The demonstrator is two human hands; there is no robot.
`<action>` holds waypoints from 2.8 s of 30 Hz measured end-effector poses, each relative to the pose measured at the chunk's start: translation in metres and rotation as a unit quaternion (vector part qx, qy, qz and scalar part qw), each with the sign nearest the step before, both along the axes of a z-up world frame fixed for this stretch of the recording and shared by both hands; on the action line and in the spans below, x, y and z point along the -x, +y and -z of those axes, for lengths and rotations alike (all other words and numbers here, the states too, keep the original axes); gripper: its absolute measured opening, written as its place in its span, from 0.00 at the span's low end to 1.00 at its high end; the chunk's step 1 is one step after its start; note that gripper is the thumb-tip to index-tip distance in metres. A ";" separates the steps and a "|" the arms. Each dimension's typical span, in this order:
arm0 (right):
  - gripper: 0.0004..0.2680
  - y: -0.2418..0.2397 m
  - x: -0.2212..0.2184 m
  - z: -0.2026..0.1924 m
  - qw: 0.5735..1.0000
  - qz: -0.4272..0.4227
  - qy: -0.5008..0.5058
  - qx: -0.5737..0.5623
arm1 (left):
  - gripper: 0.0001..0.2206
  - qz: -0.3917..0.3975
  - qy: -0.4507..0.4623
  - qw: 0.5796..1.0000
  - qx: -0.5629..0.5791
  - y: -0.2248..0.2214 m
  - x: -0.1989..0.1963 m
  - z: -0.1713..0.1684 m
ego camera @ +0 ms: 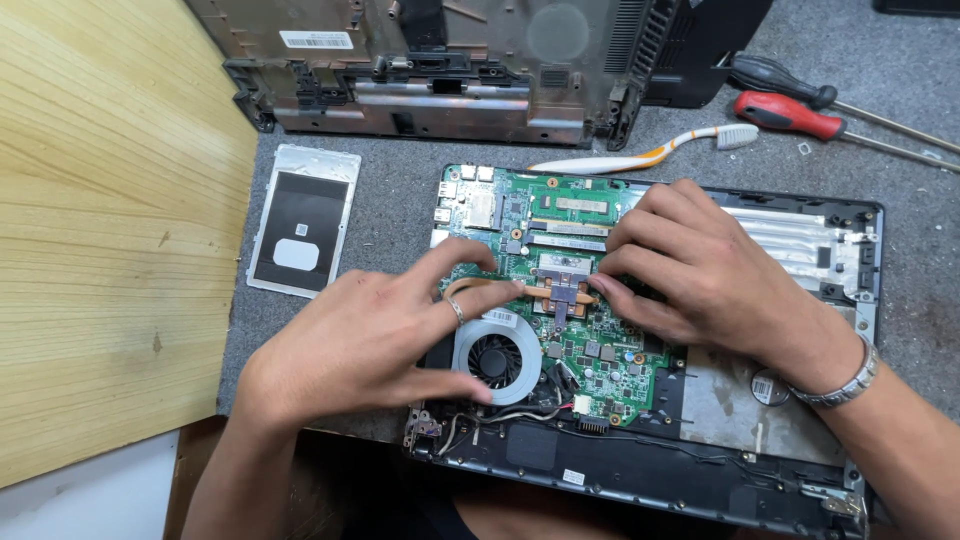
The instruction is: Disassembling a laptop by disconnecting ribbon cables and removing the cooling fan from the motherboard.
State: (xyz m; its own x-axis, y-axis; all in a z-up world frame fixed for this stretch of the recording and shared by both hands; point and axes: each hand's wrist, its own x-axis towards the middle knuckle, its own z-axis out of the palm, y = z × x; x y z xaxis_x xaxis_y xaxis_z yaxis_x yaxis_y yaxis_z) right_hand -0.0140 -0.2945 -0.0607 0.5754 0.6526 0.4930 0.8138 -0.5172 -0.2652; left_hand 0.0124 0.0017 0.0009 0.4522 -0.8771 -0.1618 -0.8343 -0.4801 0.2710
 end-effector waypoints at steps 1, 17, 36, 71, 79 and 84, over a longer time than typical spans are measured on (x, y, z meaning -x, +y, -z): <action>0.06 0.000 0.000 0.000 1.000 -0.003 -0.001 0.000 | 0.35 -0.003 -0.001 1.000 0.000 0.003 -0.006 0.001; 0.06 0.004 0.000 0.004 0.997 0.039 0.050 0.049 | 0.13 -0.038 0.142 0.893 0.425 0.006 -0.048 0.024; 0.05 -0.003 0.001 0.014 0.988 0.078 0.101 0.092 | 0.09 -0.017 0.220 0.892 0.394 0.017 -0.053 0.023; 0.05 -0.001 0.002 0.015 0.988 0.084 0.108 0.075 | 0.07 0.088 0.173 0.899 0.391 0.037 -0.055 0.034; 0.05 -0.003 0.003 0.016 0.988 0.088 0.104 0.068 | 0.19 0.087 0.014 0.889 0.449 0.025 -0.054 0.056; 0.06 -0.002 0.000 0.008 0.989 0.071 0.111 0.073 | 0.28 0.058 -0.109 0.887 0.445 0.019 -0.047 0.059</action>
State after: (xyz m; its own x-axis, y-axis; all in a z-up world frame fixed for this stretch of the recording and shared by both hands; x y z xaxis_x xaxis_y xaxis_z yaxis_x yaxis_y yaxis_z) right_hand -0.0140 -0.2962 -0.0692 0.7496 0.6123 0.2513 0.6605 -0.6676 -0.3435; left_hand 0.0591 0.0205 -0.0584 0.2854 -0.6566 0.6981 -0.9435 -0.0645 0.3251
